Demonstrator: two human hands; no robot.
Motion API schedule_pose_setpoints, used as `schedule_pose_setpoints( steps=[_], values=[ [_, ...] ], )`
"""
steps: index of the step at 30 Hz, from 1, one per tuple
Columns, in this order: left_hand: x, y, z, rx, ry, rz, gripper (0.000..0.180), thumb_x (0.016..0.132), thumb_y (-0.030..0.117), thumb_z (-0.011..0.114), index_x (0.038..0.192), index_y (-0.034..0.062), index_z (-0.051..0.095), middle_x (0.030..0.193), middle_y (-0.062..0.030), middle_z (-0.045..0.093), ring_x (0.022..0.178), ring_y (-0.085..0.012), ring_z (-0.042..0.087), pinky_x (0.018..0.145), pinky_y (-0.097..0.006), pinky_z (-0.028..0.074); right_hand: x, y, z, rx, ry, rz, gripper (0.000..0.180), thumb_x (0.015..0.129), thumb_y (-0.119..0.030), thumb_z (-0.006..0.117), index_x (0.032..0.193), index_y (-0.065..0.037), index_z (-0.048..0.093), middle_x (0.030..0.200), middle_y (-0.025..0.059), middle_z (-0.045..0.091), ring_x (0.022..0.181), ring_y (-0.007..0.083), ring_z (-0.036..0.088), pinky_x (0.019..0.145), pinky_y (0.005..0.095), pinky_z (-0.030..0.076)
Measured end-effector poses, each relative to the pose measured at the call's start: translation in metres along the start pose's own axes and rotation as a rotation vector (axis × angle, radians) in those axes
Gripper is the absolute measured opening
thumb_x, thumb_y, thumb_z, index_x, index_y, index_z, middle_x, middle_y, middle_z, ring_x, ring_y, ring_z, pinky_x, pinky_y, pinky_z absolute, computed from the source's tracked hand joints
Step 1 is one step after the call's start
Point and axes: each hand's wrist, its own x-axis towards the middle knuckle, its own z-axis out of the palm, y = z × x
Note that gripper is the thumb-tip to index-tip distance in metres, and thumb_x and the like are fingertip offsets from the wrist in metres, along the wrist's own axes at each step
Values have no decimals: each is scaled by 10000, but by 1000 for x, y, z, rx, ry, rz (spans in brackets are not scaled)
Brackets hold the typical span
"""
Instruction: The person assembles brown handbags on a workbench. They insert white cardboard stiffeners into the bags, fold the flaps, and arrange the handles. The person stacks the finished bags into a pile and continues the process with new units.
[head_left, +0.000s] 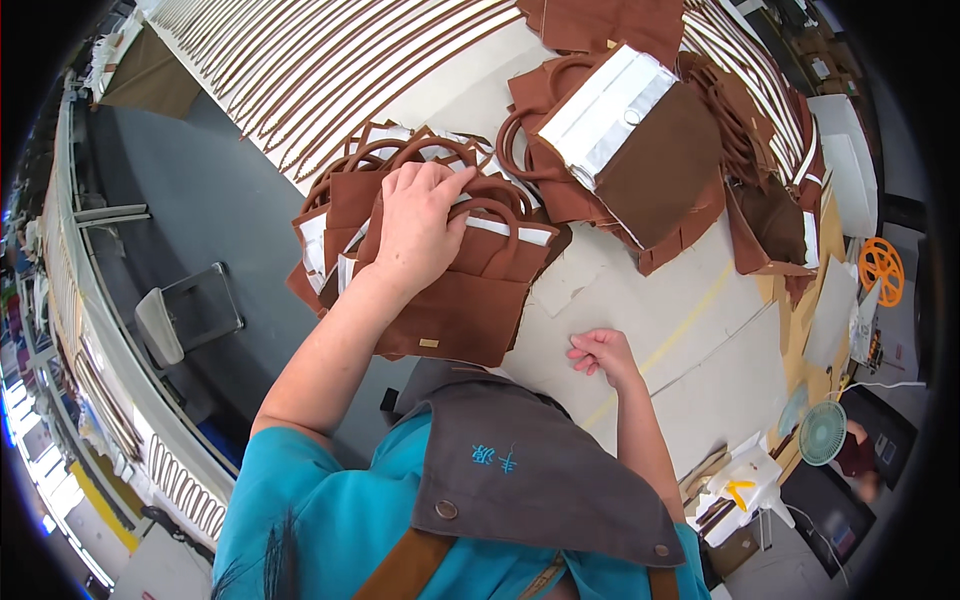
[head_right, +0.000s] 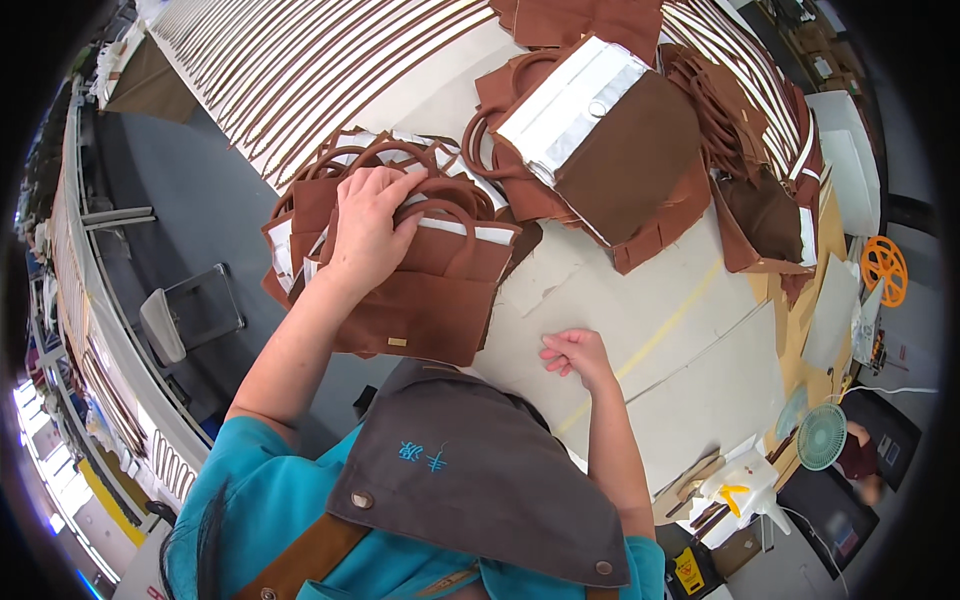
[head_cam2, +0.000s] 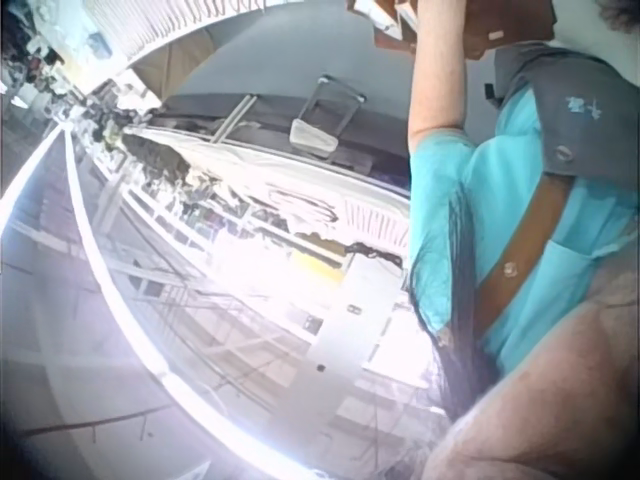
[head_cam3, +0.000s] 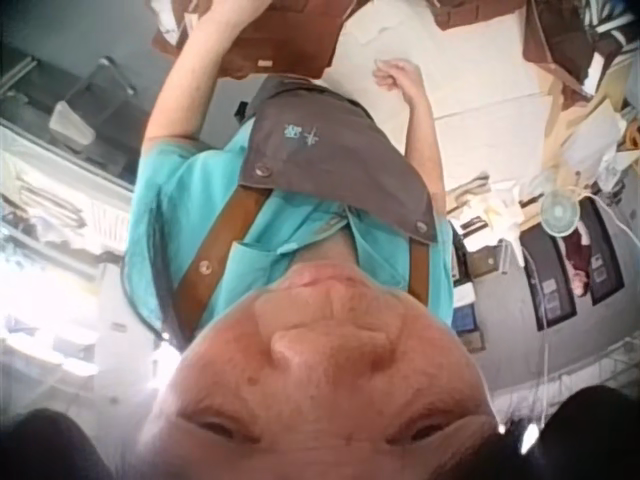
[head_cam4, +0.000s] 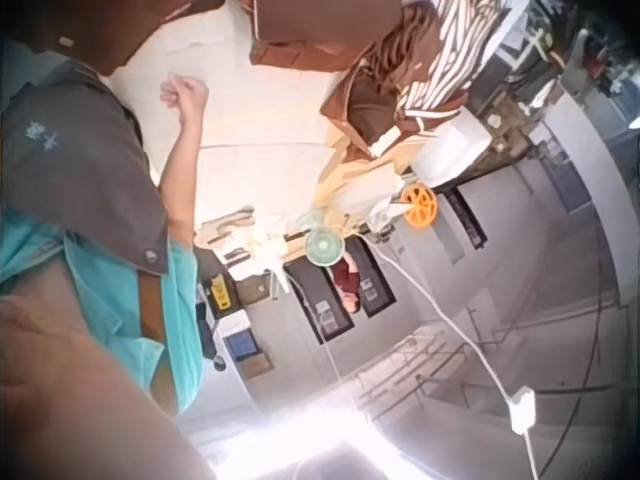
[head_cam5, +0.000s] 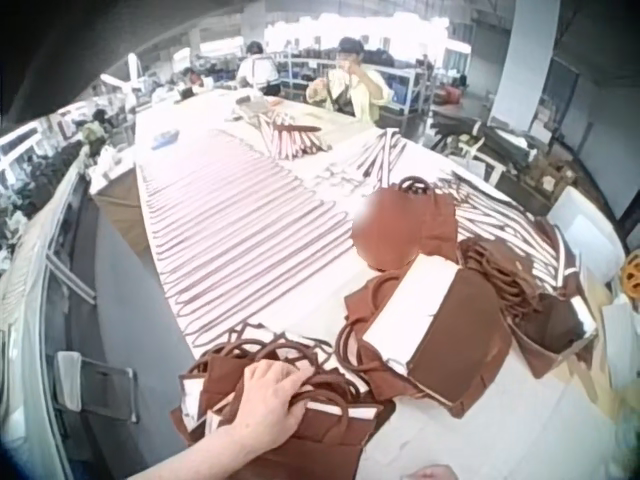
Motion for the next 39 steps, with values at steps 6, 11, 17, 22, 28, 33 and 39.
schedule_pose_setpoints(
  steps=[6,11,17,22,28,33,39],
  values=[
    [-17,4,2,-136,172,193,393,606,-16,672,966,140,673,894,-17,579,895,-247,541,880,-385,359,0,-2,-1,14,-21,17,283,835,-261,776,894,4,695,784,109,716,571,159,668,453,247,464],
    [-36,2,-2,-180,279,287,426,540,-16,663,924,170,684,877,26,559,848,-223,518,844,-393,354,-1,-7,-1,-13,-18,35,276,841,-252,767,899,8,694,781,111,716,570,157,665,454,247,467],
    [-39,6,-3,-178,349,313,459,486,32,678,919,181,710,876,43,564,863,-209,523,831,-385,351,0,-7,0,32,-14,-34,231,868,-218,742,912,0,684,779,101,710,609,140,657,518,244,485],
    [-48,16,-2,-174,333,254,498,477,41,667,953,174,725,867,41,553,861,-199,526,849,-374,338,-2,-55,19,181,71,-522,233,879,-193,731,1006,-6,671,870,93,708,785,144,666,717,262,508],
    [-55,18,-5,-177,298,225,534,491,57,695,1008,184,725,896,35,560,908,-197,543,914,-395,338,-42,-169,89,-328,112,-948,485,824,-83,735,1283,-25,592,1245,130,634,1153,219,591,986,333,450],
    [-61,24,-29,-196,150,199,441,593,194,822,1016,126,716,976,-10,619,1003,-247,571,949,-446,366,-49,-168,99,-273,-95,-861,320,801,97,609,1095,-16,671,1054,78,661,956,164,627,858,282,487],
    [-7,-10,-55,-2,244,62,406,797,226,742,1150,47,652,1195,-117,616,1177,-350,510,1010,-458,383,-54,-172,102,-258,-37,-927,311,780,142,537,1018,-2,677,1006,66,634,907,146,619,830,275,496]
  ],
)
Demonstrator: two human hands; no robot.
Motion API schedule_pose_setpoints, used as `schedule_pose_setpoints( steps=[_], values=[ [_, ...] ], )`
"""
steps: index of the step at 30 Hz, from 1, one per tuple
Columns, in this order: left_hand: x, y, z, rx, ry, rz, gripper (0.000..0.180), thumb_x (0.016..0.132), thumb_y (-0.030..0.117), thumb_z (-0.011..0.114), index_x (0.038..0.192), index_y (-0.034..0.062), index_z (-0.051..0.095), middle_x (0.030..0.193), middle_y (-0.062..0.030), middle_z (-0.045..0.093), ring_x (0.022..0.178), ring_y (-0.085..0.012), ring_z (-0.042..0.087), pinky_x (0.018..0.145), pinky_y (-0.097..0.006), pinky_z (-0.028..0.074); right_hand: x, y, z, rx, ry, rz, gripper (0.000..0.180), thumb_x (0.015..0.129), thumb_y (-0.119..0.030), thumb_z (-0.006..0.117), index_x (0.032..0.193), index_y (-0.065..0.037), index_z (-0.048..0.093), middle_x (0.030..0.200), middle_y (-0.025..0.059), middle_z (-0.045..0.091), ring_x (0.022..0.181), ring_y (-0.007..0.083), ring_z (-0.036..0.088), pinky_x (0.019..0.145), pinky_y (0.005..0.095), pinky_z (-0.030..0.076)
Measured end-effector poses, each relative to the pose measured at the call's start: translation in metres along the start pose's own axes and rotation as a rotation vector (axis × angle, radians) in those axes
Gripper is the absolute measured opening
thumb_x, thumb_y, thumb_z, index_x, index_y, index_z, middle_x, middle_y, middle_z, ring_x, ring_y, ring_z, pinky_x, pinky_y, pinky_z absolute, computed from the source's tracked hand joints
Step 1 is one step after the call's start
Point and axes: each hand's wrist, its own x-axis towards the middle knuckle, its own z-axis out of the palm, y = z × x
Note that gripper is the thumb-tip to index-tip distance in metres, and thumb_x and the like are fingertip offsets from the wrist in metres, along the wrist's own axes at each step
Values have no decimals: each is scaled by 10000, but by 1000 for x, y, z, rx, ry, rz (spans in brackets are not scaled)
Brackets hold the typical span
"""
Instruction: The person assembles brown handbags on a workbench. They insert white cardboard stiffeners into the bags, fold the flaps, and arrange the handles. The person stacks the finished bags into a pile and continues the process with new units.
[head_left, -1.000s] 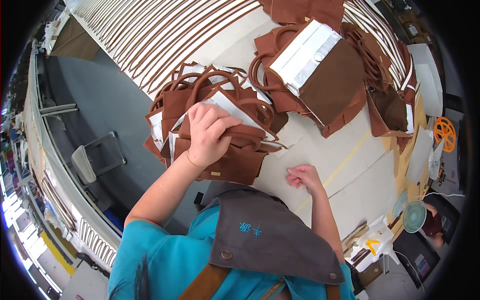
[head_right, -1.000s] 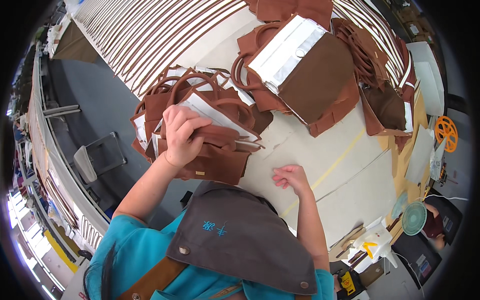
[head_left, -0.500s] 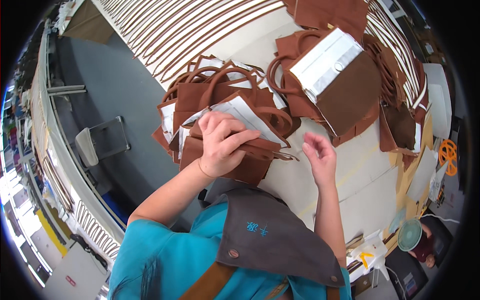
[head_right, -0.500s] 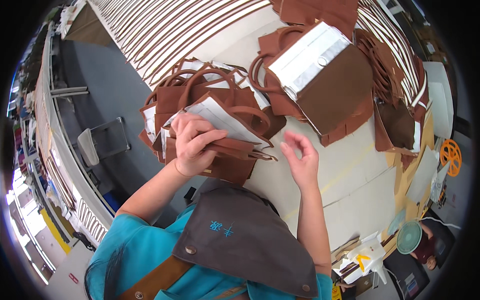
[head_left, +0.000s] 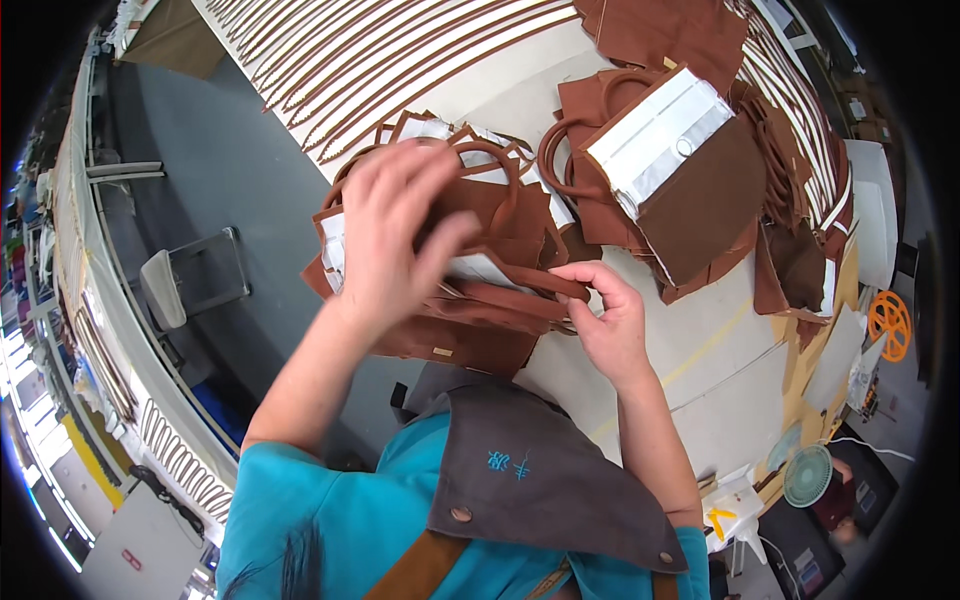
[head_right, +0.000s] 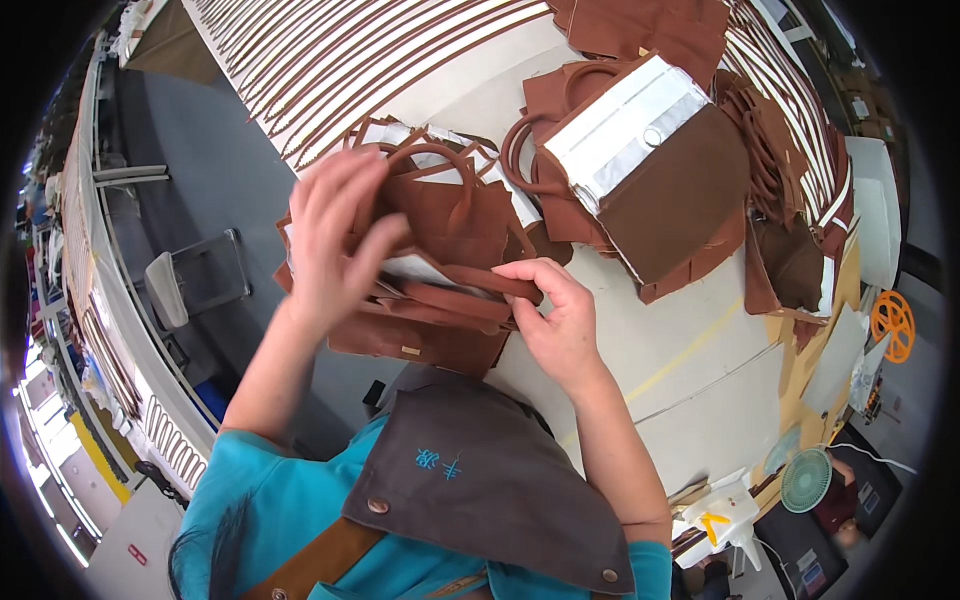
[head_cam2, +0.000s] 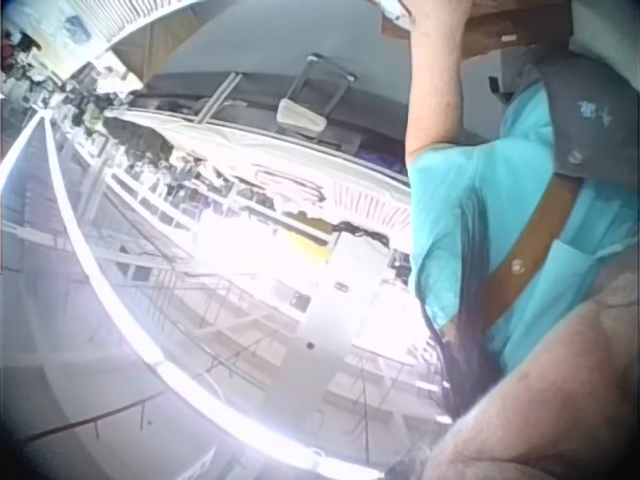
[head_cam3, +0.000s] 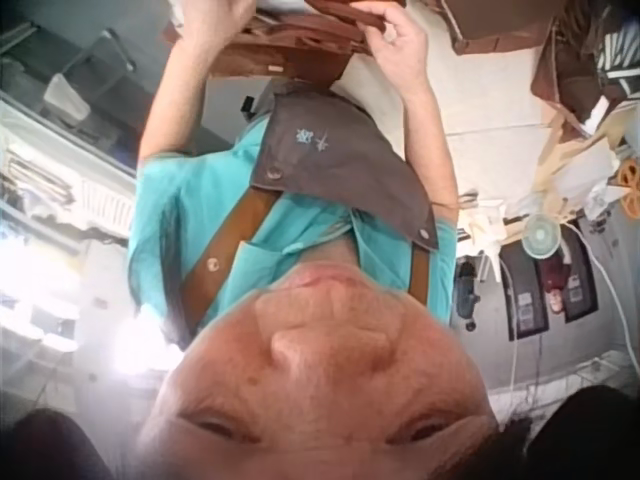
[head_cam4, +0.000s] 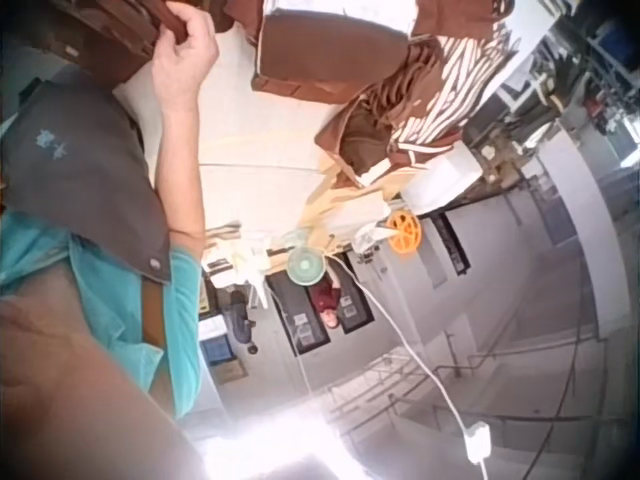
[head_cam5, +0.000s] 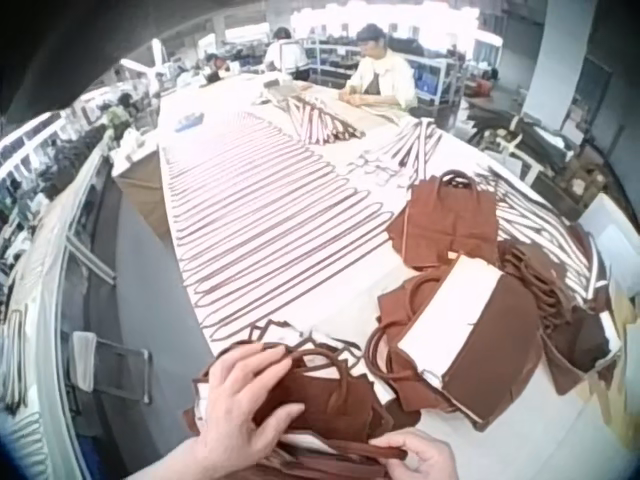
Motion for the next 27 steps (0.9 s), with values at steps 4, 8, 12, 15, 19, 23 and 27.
schedule_pose_setpoints(
  steps=[4,8,12,15,19,23,27],
  values=[
    [12,-19,19,175,-212,-25,376,863,137,661,1222,36,605,1155,-134,622,1170,-318,531,1098,-488,331,4,1,2,-7,4,-35,327,769,150,532,1012,-12,680,1080,79,622,943,158,619,866,290,501],
    [15,-12,17,-140,-173,-39,290,829,81,696,1118,64,677,934,-96,639,938,-282,610,979,-439,436,5,1,5,-54,62,-24,343,767,164,524,1002,-28,682,1187,103,612,1060,200,616,922,318,492],
    [-10,20,-3,-433,-181,-52,171,783,51,743,949,88,748,742,-58,613,782,-239,612,783,-372,501,6,8,5,-58,49,-41,314,789,165,523,991,-25,669,1266,123,604,1154,240,599,976,349,474],
    [-8,17,-11,-336,-208,-85,139,795,104,744,934,97,745,731,-43,638,878,-233,640,928,-416,452,7,16,6,20,-17,-30,293,810,163,512,1003,-12,646,1258,134,618,1162,245,599,983,346,470],
    [9,4,-25,-67,-244,-122,208,797,168,757,979,71,724,1104,-99,650,1151,-277,565,1057,-454,359,11,10,9,95,-37,4,282,841,160,482,1027,0,620,1230,141,637,1118,198,609,950,307,478],
    [12,-8,-17,50,-240,-262,415,759,232,796,1127,85,675,1313,-135,545,1233,-315,497,1046,-435,364,16,7,9,141,-54,7,268,860,152,469,1027,3,616,1226,133,638,1080,167,610,941,297,478],
    [7,4,-21,-265,-184,-394,344,746,132,813,1055,44,690,1003,-92,621,907,-258,596,776,-341,480,17,11,10,168,-40,43,251,872,142,466,1024,8,613,1216,123,640,1049,158,615,932,291,480]
  ],
)
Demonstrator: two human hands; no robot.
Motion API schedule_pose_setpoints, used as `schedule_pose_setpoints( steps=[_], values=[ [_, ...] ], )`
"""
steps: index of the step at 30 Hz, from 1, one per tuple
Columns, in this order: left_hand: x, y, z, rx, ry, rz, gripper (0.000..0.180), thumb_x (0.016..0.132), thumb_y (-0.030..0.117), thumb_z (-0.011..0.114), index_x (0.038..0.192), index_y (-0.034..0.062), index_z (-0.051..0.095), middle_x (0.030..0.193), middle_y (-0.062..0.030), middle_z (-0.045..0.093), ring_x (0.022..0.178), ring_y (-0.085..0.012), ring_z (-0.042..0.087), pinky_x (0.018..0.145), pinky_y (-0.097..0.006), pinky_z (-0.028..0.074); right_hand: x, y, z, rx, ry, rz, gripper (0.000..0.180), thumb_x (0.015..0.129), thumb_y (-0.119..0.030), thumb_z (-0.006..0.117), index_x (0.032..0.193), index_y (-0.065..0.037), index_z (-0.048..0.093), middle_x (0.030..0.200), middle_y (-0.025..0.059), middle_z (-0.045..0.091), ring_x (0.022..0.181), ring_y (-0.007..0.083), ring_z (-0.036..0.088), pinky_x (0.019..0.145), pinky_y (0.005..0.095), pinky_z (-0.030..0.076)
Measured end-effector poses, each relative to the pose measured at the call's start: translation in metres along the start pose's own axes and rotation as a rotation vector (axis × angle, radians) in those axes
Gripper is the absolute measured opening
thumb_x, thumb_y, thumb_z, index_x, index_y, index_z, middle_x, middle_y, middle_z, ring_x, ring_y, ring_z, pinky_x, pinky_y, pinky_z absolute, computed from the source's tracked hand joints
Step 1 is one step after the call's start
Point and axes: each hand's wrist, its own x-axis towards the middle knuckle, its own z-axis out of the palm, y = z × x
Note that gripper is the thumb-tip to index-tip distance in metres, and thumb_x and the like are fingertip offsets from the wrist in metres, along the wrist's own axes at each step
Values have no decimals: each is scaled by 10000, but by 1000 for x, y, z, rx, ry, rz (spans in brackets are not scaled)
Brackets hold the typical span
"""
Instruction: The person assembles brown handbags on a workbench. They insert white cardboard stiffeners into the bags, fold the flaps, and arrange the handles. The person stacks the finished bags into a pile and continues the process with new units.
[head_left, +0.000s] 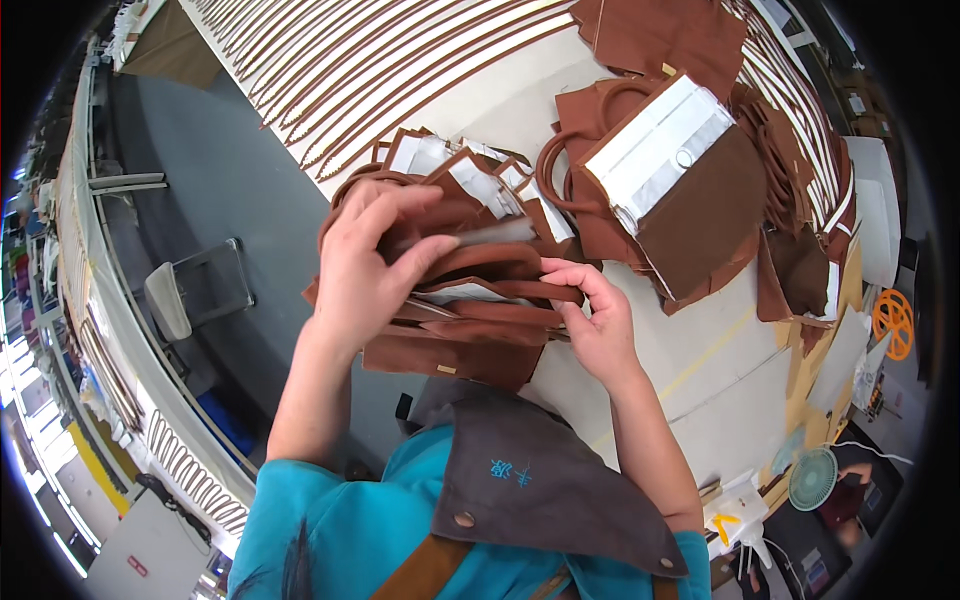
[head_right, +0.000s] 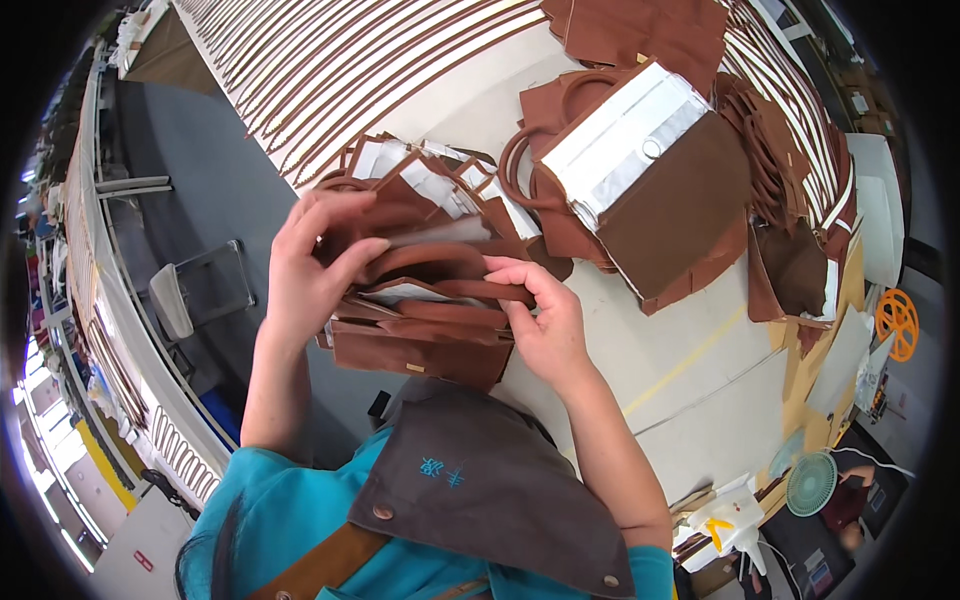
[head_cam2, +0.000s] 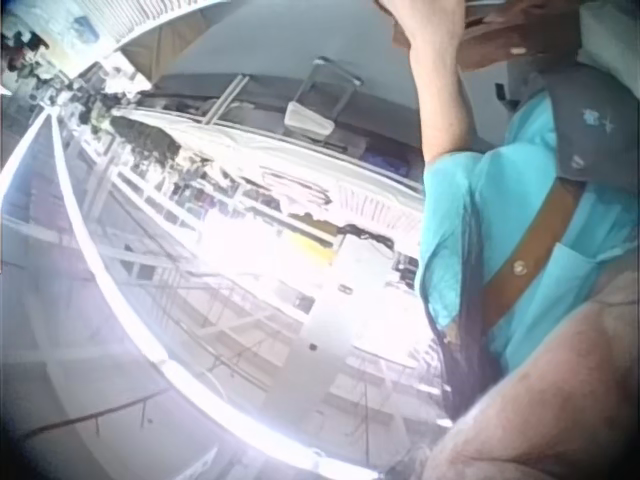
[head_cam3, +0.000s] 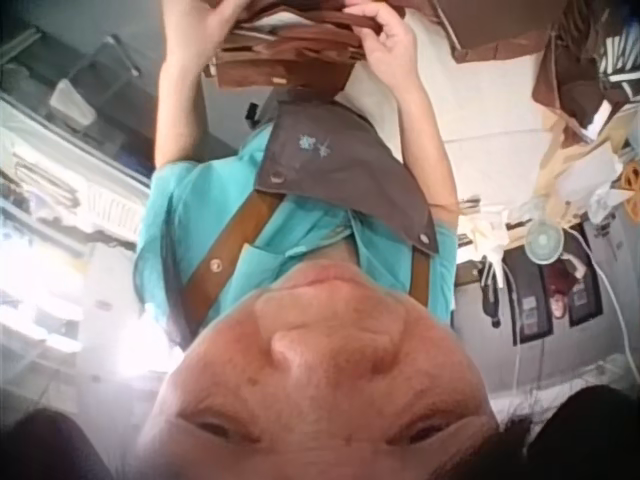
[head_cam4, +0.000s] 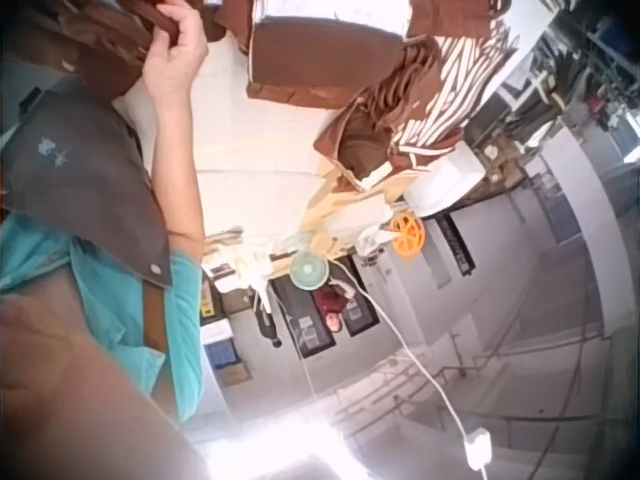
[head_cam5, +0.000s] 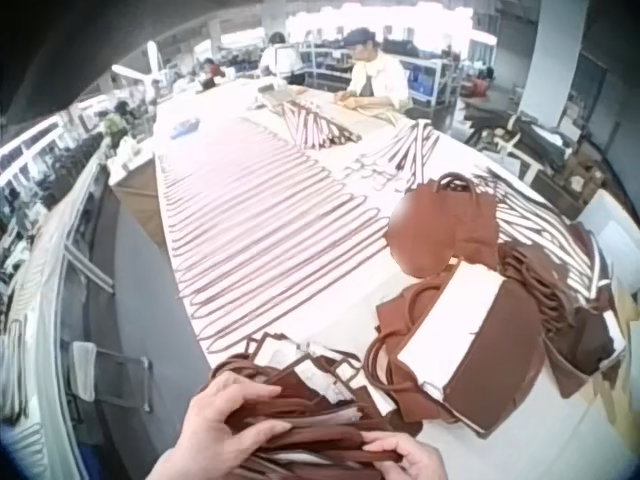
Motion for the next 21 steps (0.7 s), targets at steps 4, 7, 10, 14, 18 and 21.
schedule_pose_setpoints(
  steps=[4,7,10,14,18,21],
  values=[
    [-16,2,8,-113,63,155,147,744,16,791,878,34,732,780,-64,631,716,-176,604,617,-279,479,1,-1,-1,-9,12,8,239,869,133,482,1018,7,620,1204,112,648,1050,155,614,925,293,483],
    [-23,3,11,-172,86,142,149,751,6,785,887,44,738,785,-64,653,706,-172,619,606,-267,488,-1,0,-3,-27,18,12,244,853,136,493,1013,6,625,1191,106,656,1060,156,611,925,294,483],
    [-25,2,8,-173,95,137,145,759,-1,779,890,47,740,808,-69,674,707,-173,639,601,-266,501,-2,2,-2,-31,27,11,251,839,140,500,1010,6,626,1184,104,661,1067,160,611,931,294,480],
    [-29,5,9,-182,123,109,150,766,-6,768,904,42,734,870,-87,709,757,-191,683,644,-275,538,-2,2,-4,-26,20,29,244,836,135,511,1006,5,626,1188,100,661,1085,163,607,948,294,472],
    [-28,-1,4,-149,148,40,154,771,-10,757,915,38,732,939,-93,725,824,-211,692,740,-299,543,0,2,-1,6,18,36,245,850,132,509,1022,7,631,1192,98,658,1090,160,605,951,292,472],
    [-16,-9,-4,-8,170,51,225,776,17,742,998,36,713,1011,-97,718,954,-263,667,844,-348,522,6,1,0,-1,-9,41,252,869,133,493,1040,8,630,1207,105,651,1089,158,610,953,289,474]
  ],
)
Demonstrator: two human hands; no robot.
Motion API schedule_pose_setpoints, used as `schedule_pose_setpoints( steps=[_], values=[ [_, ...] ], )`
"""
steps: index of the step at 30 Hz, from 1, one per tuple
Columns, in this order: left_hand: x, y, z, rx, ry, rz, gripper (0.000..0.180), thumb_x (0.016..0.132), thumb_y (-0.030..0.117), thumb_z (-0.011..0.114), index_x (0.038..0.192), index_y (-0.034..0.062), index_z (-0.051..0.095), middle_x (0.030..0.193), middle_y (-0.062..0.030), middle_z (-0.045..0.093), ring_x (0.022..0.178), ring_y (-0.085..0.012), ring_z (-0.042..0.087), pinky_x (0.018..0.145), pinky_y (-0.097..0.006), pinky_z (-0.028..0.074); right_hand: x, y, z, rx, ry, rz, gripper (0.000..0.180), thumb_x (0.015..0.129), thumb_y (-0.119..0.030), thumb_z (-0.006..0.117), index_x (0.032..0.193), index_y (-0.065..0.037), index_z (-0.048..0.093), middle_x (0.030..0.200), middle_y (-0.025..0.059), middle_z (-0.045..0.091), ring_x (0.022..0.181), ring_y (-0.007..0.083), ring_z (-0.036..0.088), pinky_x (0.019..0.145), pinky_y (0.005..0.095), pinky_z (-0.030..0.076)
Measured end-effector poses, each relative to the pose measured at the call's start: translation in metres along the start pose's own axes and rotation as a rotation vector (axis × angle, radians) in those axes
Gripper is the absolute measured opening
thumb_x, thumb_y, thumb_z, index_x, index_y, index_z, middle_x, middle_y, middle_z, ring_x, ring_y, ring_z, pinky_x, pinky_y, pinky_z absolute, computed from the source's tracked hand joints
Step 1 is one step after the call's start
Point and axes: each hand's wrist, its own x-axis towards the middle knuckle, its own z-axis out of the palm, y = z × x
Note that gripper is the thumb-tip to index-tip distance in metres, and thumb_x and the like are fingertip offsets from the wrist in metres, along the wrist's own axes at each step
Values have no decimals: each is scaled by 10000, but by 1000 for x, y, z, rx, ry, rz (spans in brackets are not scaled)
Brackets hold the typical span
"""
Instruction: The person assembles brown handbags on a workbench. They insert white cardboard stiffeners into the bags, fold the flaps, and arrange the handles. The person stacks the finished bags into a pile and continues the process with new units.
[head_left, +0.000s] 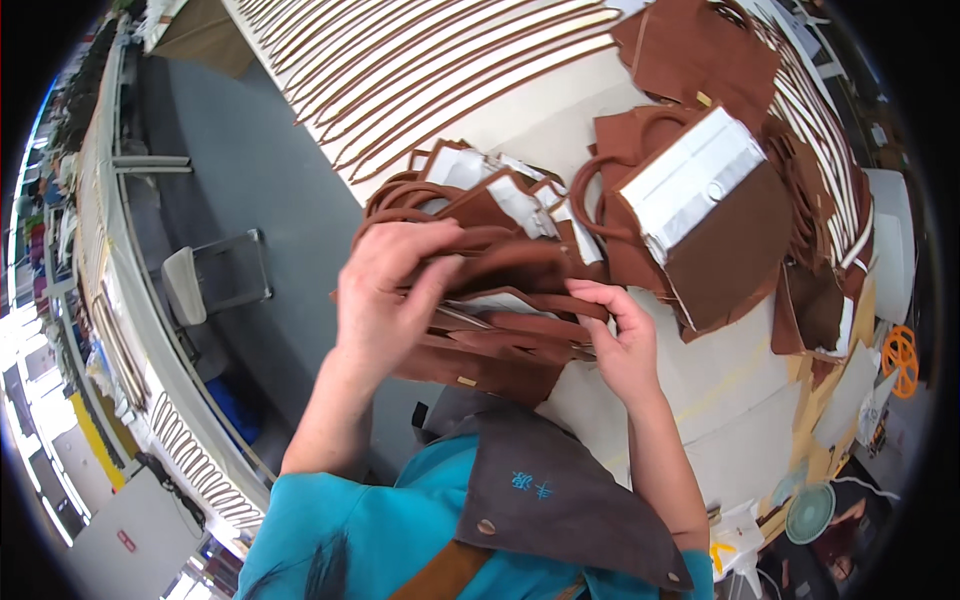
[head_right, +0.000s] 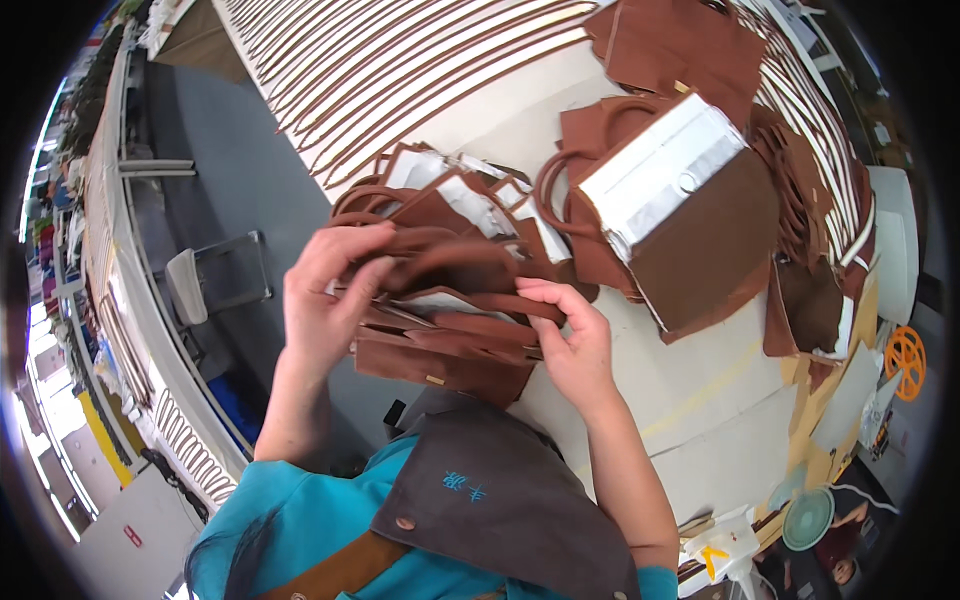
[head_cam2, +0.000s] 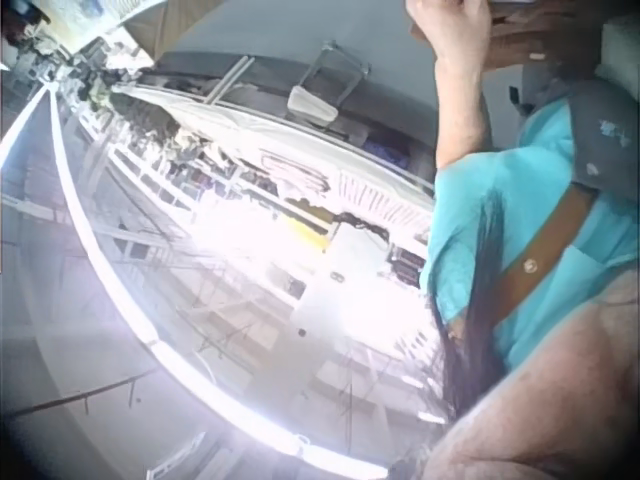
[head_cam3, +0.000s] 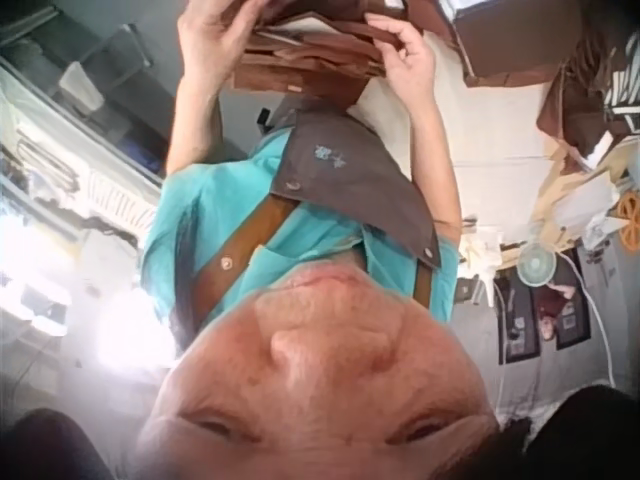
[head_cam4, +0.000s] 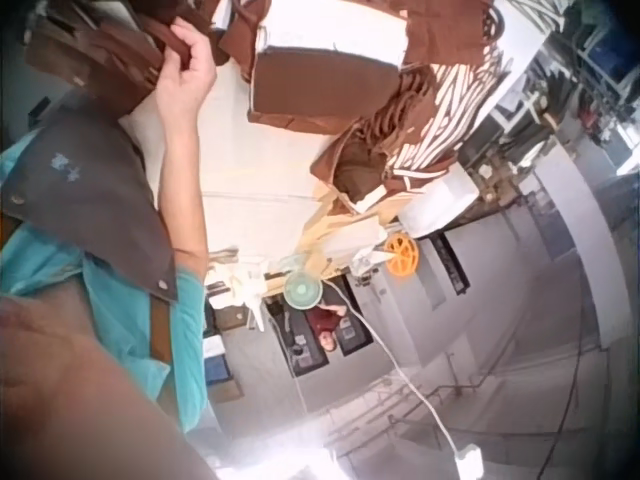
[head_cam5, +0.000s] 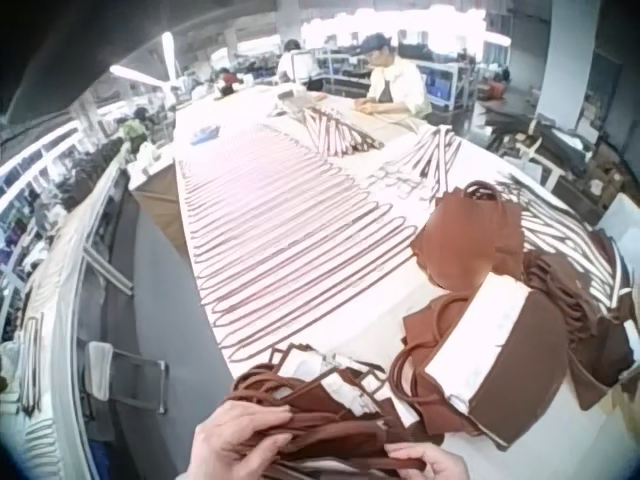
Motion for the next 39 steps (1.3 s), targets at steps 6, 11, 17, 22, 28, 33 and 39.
schedule_pose_setpoints(
  steps=[6,11,17,22,28,33,39],
  values=[
    [19,-27,1,218,-17,9,288,809,93,727,1089,43,682,1043,-91,671,1022,-279,580,914,-364,453,12,10,-3,71,-9,-21,263,895,122,486,1086,6,624,1240,126,635,1097,159,618,953,282,486],
    [25,-43,13,81,38,-183,162,871,115,698,1011,34,686,1055,-116,672,968,-255,612,880,-350,484,18,16,-7,-158,74,-113,279,883,18,594,1141,-53,672,1184,109,662,1099,231,620,949,319,490],
    [15,-44,19,-5,73,-212,139,895,101,685,1006,18,674,911,-66,653,855,-163,610,781,-284,481,-1,14,-20,-208,113,-91,328,905,-36,601,1228,-74,641,1251,112,637,1171,245,583,954,326,492],
    [25,-37,20,67,18,-184,180,891,93,686,1050,12,665,970,-81,644,898,-167,623,831,-295,489,-25,8,-27,-217,34,-69,336,897,-15,627,1233,-34,633,1209,105,671,1126,223,634,938,302,488],
    [34,-13,44,-211,42,-126,213,907,33,642,1117,-2,649,1132,-102,634,1052,-177,605,926,-300,473,-69,36,-71,-81,404,9,188,886,-39,685,1074,-29,687,965,39,695,870,111,633,817,276,509],
    [63,18,128,-412,-319,-58,431,930,122,635,1316,-37,527,1326,-184,543,1159,-251,574,980,-335,453,-56,27,-107,-345,747,-168,218,838,-44,734,1048,-33,676,1026,49,643,928,146,601,853,287,491],
    [105,22,212,-490,-443,-359,689,918,312,660,1380,-131,407,1255,-238,585,1135,-254,582,938,-342,467,-45,30,-115,-471,851,-243,399,811,-98,769,1174,-41,613,1231,93,580,1158,214,544,991,366,440]
  ],
)
